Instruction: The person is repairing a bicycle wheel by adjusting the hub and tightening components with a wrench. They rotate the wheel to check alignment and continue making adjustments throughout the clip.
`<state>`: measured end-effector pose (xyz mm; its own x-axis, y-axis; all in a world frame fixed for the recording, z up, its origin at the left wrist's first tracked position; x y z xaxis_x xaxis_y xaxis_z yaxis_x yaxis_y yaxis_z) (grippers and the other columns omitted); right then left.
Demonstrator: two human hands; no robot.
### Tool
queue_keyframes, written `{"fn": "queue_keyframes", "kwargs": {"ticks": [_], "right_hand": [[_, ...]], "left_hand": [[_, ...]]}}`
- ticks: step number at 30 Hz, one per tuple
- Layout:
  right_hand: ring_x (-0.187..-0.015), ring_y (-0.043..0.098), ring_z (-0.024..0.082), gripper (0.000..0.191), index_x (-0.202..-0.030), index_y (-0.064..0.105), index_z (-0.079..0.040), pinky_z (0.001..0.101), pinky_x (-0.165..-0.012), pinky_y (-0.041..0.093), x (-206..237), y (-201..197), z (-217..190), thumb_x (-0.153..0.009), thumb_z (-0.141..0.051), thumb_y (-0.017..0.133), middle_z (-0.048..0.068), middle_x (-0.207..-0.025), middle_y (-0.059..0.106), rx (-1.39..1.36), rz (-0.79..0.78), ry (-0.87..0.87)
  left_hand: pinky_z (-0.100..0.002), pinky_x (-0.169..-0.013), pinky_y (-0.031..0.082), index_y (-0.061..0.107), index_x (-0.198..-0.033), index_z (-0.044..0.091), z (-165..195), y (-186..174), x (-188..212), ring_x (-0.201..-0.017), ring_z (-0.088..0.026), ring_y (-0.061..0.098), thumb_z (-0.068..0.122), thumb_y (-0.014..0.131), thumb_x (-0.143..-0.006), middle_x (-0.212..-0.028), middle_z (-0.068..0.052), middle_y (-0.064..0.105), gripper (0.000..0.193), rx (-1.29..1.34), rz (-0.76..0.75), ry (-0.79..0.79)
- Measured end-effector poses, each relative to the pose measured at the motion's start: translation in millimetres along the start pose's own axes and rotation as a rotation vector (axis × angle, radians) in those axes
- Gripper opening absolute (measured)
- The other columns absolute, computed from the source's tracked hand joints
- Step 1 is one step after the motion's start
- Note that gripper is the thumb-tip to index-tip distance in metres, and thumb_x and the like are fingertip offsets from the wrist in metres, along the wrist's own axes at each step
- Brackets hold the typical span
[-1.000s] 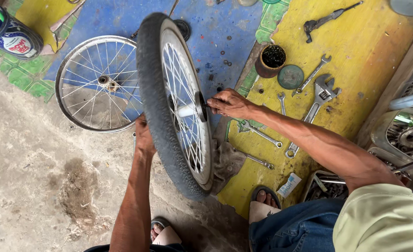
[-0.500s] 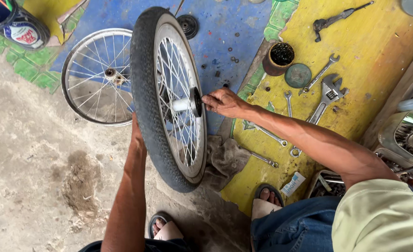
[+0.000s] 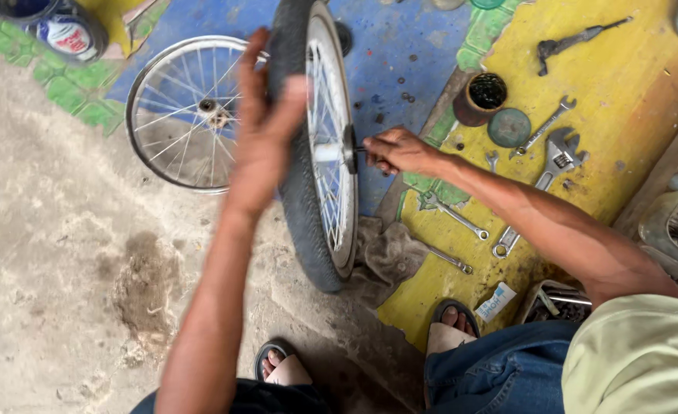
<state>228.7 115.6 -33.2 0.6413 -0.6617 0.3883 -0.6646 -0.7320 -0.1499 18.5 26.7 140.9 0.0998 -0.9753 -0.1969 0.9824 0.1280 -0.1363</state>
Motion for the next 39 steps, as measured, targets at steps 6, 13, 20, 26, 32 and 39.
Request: {"fn": "queue_keyframes", "kwargs": {"ticks": [6,13,20,26,32,39], "right_hand": [[-0.075,0.066,0.016,0.032,-0.124,0.059,-0.013,0.0336,-0.074,0.057,26.3,-10.2,41.3,-0.098,-0.031,0.059,0.008,-0.087,0.07,0.706,-0.109,0.174],[-0.073,0.07,0.025,0.048,-0.135,0.056,-0.013,0.0329,-0.053,0.06,84.0,80.2,151.0,-0.088,-0.003,0.052,0.017,-0.116,0.065,1.132,-0.49,-0.023],[-0.083,0.067,0.036,0.037,-0.091,0.072,-0.01,0.0494,-0.078,0.054,72.0,87.3,143.2,-0.107,-0.039,0.056,0.019,-0.097,0.074,1.073,-0.236,-0.094],[-0.1,0.061,0.054,0.066,-0.119,0.055,0.022,0.0647,-0.084,0.056,66.9,99.9,134.5,-0.074,-0.02,0.076,0.04,-0.108,0.06,0.789,-0.01,-0.545],[-0.084,0.068,0.03,0.019,-0.097,0.069,-0.001,0.0431,-0.082,0.062,69.1,110.6,134.4,-0.084,-0.006,0.055,0.02,-0.098,0.073,0.668,-0.246,0.033],[-0.069,0.064,0.032,0.031,-0.09,0.069,-0.008,0.0462,-0.066,0.055,62.9,107.9,122.2,-0.098,-0.036,0.057,0.014,-0.078,0.068,0.799,-0.135,0.169]], "left_hand": [[-0.04,-0.111,0.055,0.003,-0.165,0.016,-5.4,25.0,-1.8,-0.133,-0.028,0.062,0.016,0.073,-0.104,-0.154,-0.023,0.049,0.093,0.077,0.059,0.113],[-0.038,-0.12,0.045,0.0,-0.166,0.015,-20.9,48.3,-5.4,-0.145,-0.029,0.052,0.009,0.072,-0.106,-0.16,-0.024,0.047,0.095,0.083,0.138,0.229],[-0.038,-0.124,0.039,0.002,-0.163,0.014,-21.8,50.3,-5.9,-0.146,-0.028,0.047,0.01,0.073,-0.106,-0.156,-0.023,0.047,0.092,0.069,0.124,0.258],[-0.036,-0.115,0.046,0.006,-0.165,0.013,-16.5,42.9,-6.3,-0.136,-0.028,0.055,0.013,0.074,-0.104,-0.153,-0.022,0.05,0.092,0.097,0.124,0.155],[-0.036,-0.116,0.047,0.008,-0.163,0.011,-16.0,36.3,-5.4,-0.132,-0.024,0.059,0.015,0.076,-0.107,-0.146,-0.02,0.054,0.088,0.045,0.133,0.187],[-0.036,-0.111,0.052,0.009,-0.166,0.013,-13.5,31.9,-6.0,-0.124,-0.023,0.062,0.016,0.075,-0.105,-0.141,-0.019,0.059,0.09,0.084,0.115,0.131]]}}
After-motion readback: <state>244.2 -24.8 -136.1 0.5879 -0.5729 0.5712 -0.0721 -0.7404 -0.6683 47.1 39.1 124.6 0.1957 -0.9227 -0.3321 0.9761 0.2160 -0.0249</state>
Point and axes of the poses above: each hand's wrist, its own x-axis away from the middle knuckle, its own y-axis out of the palm, z = x × y, the point moved 2 cm from there along -x, towards the middle knuckle
